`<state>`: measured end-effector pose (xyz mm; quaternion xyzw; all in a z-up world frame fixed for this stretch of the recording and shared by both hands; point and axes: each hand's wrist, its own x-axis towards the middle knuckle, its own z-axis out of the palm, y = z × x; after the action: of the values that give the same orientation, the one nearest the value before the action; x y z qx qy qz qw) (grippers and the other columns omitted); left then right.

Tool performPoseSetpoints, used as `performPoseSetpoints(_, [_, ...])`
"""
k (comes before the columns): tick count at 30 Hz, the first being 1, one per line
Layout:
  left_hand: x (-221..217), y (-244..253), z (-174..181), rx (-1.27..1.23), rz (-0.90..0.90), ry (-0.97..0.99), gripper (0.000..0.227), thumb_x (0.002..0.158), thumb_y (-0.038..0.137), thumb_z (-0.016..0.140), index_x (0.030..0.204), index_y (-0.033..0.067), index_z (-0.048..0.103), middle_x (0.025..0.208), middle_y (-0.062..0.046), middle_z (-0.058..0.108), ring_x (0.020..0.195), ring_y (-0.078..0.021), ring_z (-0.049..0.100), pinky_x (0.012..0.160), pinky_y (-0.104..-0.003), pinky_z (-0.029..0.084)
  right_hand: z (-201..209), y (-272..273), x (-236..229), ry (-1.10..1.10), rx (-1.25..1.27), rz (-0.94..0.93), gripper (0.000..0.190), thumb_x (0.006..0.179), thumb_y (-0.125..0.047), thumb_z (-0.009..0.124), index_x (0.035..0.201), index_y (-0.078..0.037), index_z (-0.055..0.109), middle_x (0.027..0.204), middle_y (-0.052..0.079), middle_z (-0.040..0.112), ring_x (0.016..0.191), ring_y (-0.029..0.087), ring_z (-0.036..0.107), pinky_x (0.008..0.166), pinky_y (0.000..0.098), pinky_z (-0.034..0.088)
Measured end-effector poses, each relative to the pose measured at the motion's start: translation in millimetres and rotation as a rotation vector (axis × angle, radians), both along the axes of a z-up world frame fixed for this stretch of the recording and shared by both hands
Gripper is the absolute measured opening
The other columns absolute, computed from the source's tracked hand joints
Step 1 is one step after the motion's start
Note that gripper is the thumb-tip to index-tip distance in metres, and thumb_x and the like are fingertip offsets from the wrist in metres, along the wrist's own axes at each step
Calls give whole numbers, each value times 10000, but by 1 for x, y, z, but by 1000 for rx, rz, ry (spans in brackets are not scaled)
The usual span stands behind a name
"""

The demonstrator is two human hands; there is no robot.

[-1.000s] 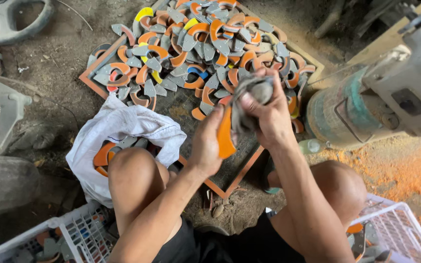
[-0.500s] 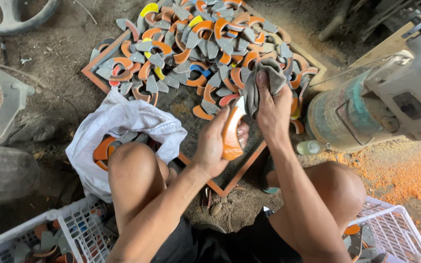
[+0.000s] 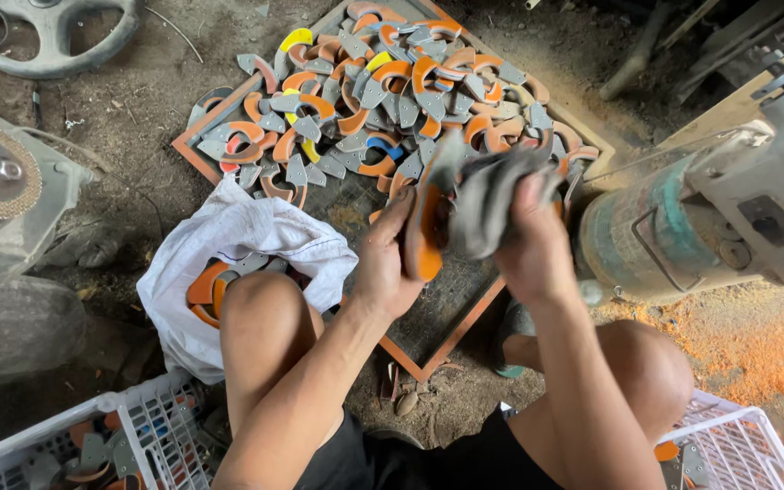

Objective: The person sits on the ground and wipes curved metal parts with a cloth, picking them from a pile and placing them into a white sack. The person handles the parts one at a time, wiping both sides before moving to the next.

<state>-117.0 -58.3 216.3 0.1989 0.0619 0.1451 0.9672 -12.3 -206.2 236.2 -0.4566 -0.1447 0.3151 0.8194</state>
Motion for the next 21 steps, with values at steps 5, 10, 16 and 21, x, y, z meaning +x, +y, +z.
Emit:
performPoseSetpoints(5, [16,3,-1,-25,252,128,370,847,98,736,1146,222,556,968,16,648,898,-150,655,806,-339,555,-11,14,-43,-542,-451,54,469,1013,-250,669,1402,-34,519,1184,70,632,1093,188,579,1026,363,419])
performPoseSetpoints(10, [20,-2,-6,237,343,159,411,880,206,784,1229,161,572,1073,-14,645,987,-161,622,855,-345,513,-12,25,-42,-678,-642,-92,504,916,-135,686,1353,-21,462,1159,87,684,1034,180,704,890,296,587])
performPoseSetpoints(16, [18,4,-9,285,229,156,747,997,713,356,1281,62,586,1077,-45,670,977,-140,607,897,-304,503,-18,35,-34,-294,-346,-183,370,1061,-228,524,1363,-20,577,1221,86,696,1019,142,699,891,271,596])
performPoseSetpoints(21, [14,10,-6,292,321,272,774,1013,726,347,1133,-4,576,878,-68,622,742,-152,608,650,-292,523,-16,32,-68,-879,-698,25,750,1055,-515,462,1495,73,308,1182,268,579,1025,328,594,867,417,503])
